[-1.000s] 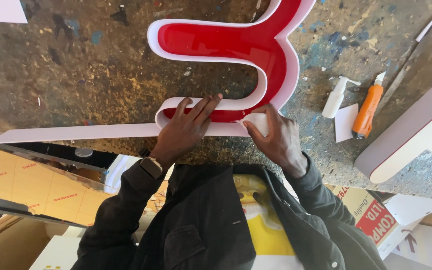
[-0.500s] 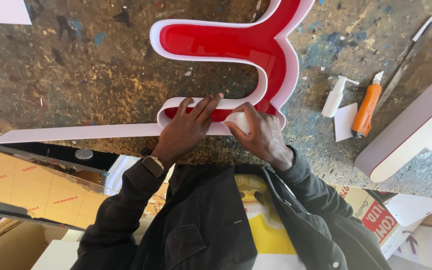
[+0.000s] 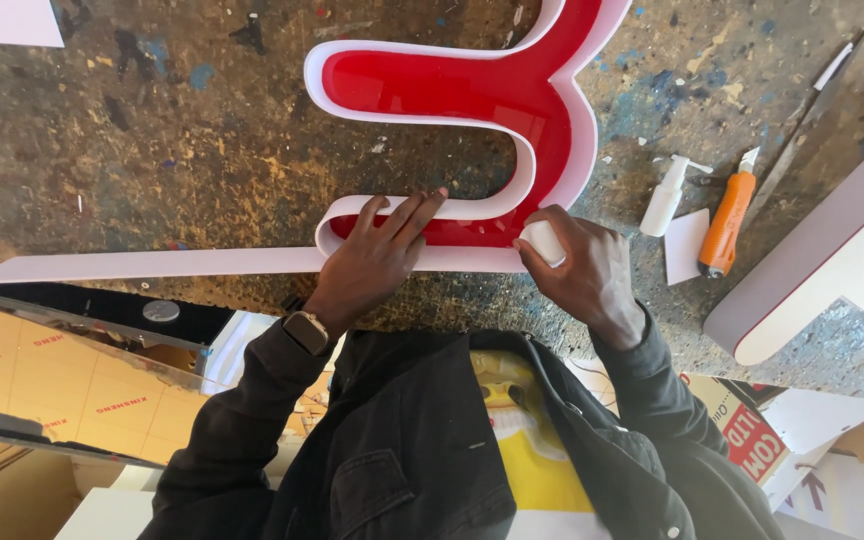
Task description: The person is assembling a large, red and white letter 'M' on a workbench. They use a spray bottle to apply a liquid to the edges of the letter and press the pieces together. They also use a utility knife to trim excess material from the edges of the letter.
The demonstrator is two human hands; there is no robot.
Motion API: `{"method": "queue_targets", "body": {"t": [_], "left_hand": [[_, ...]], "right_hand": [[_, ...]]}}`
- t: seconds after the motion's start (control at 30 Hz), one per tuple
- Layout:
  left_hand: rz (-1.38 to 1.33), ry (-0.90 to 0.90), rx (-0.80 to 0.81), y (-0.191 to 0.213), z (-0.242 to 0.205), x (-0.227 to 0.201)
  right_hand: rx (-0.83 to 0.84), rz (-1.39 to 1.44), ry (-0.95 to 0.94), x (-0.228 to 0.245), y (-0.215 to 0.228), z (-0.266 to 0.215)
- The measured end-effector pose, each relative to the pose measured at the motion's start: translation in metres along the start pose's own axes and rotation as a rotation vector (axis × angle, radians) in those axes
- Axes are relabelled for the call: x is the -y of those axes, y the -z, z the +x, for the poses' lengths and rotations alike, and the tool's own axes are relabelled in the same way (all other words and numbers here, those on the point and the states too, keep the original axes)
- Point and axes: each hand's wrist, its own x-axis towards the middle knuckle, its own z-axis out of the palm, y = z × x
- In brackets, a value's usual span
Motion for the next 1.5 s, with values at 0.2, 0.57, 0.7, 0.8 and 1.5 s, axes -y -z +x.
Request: {"method": "queue_targets", "body": {"t": [0.2, 0.57, 0.7, 0.8, 1.5], "left_hand": [[-0.009, 0.012, 0.007, 0.0, 0.0, 0.0], [-0.043, 0.022, -0.038, 0.001, -0.001, -0.005], [-0.035, 0.024, -0.094, -0.01, -0.002, -0.005], [-0.033, 0.03, -0.132, -0.014, -0.006, -0.008], [-0.022, 0.061, -0.133, -0.011, -0.006, -0.013]], "right_hand": [[-0.002, 0.094, 0.027, 0.008, 0.011, 0.007], [-0.657, 0.776, -0.055, -0.092, 0.033, 0.013], [-0.685, 0.597, 0.081, -0.139, 0.01, 0.05], [-0.749, 0.552, 0.016, -0.115, 0.008, 0.065], [-0.089, 0.823, 0.027, -0.119, -0.006, 0.025]]}}
